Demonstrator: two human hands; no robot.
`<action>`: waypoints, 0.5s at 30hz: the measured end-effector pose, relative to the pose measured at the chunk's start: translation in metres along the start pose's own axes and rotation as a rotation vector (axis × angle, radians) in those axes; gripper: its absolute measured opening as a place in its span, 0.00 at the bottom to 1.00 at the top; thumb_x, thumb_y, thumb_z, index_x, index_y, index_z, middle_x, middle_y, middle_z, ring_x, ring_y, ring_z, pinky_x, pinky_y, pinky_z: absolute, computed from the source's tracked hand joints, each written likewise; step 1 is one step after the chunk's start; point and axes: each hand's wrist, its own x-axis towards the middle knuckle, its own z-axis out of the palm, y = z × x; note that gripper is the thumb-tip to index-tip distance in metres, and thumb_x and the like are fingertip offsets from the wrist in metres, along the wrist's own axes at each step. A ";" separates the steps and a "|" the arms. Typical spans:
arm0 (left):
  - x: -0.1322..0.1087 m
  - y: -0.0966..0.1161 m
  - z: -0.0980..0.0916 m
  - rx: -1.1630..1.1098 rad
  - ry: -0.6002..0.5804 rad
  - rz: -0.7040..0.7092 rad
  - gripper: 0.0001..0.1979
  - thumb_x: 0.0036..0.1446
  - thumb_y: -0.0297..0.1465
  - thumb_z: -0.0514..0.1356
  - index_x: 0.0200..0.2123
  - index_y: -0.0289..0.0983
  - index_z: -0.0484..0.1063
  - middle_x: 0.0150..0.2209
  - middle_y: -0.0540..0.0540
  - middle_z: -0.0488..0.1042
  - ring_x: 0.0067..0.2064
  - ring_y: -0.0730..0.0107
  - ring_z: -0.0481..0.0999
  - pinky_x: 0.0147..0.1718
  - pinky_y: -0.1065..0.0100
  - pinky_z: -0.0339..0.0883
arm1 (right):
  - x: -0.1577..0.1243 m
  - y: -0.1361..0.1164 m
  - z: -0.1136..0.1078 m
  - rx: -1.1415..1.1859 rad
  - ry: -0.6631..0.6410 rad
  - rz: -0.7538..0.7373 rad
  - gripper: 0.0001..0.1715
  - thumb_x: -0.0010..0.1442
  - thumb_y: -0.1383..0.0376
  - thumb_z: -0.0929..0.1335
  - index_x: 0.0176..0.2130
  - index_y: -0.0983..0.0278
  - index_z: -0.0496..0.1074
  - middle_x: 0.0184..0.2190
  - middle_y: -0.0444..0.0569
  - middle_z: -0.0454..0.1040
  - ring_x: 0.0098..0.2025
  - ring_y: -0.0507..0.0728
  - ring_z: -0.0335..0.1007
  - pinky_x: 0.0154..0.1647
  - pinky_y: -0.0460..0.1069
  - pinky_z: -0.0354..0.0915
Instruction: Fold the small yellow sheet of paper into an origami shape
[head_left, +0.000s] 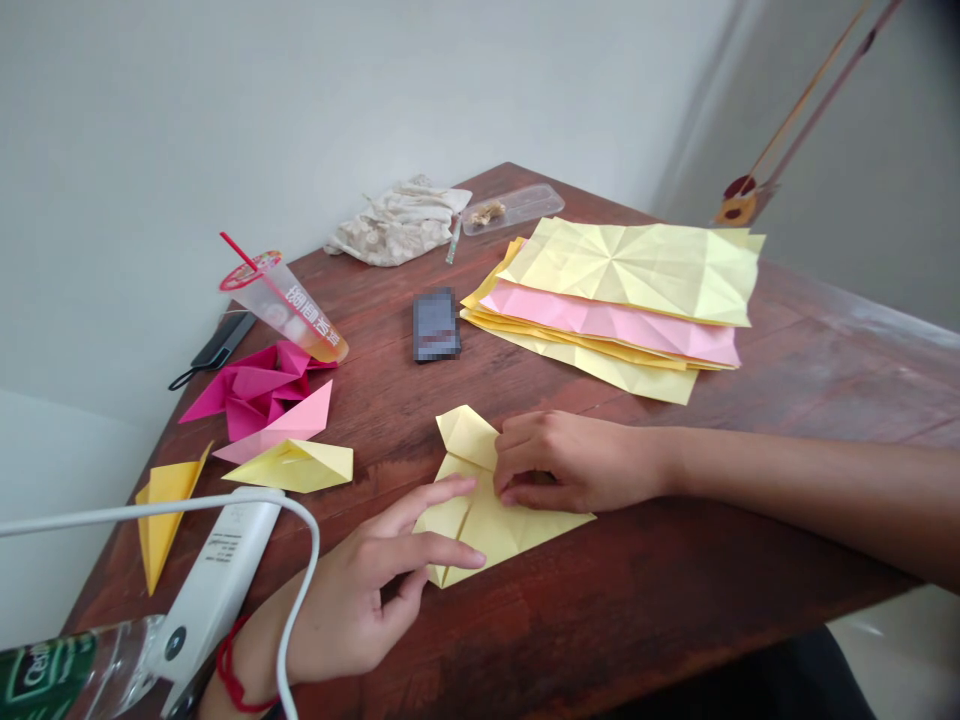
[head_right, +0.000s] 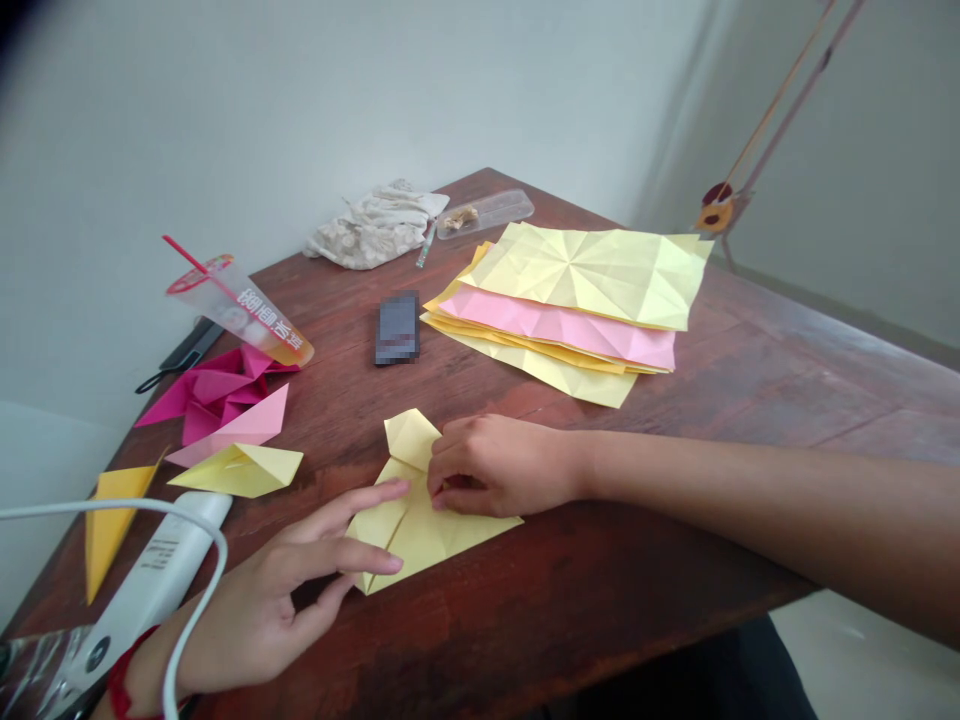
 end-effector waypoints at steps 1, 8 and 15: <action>0.000 -0.001 0.001 0.020 -0.014 -0.010 0.31 0.56 0.13 0.51 0.53 0.48 0.74 0.70 0.49 0.56 0.68 0.63 0.62 0.62 0.63 0.64 | 0.000 0.000 0.000 0.000 0.001 0.001 0.07 0.68 0.68 0.66 0.38 0.65 0.75 0.34 0.49 0.76 0.38 0.55 0.69 0.41 0.49 0.62; -0.001 -0.003 0.005 0.134 -0.013 -0.005 0.32 0.56 0.14 0.54 0.59 0.48 0.69 0.73 0.49 0.46 0.71 0.59 0.54 0.64 0.59 0.61 | 0.000 0.000 0.000 0.004 0.008 0.001 0.07 0.68 0.68 0.67 0.37 0.65 0.75 0.34 0.49 0.76 0.38 0.55 0.69 0.41 0.49 0.62; 0.004 0.001 0.002 0.170 0.117 0.123 0.25 0.56 0.17 0.56 0.54 0.43 0.73 0.66 0.44 0.65 0.68 0.56 0.62 0.64 0.53 0.63 | -0.001 0.003 0.001 -0.008 0.026 0.008 0.07 0.68 0.67 0.67 0.38 0.65 0.75 0.34 0.49 0.77 0.38 0.55 0.69 0.41 0.49 0.61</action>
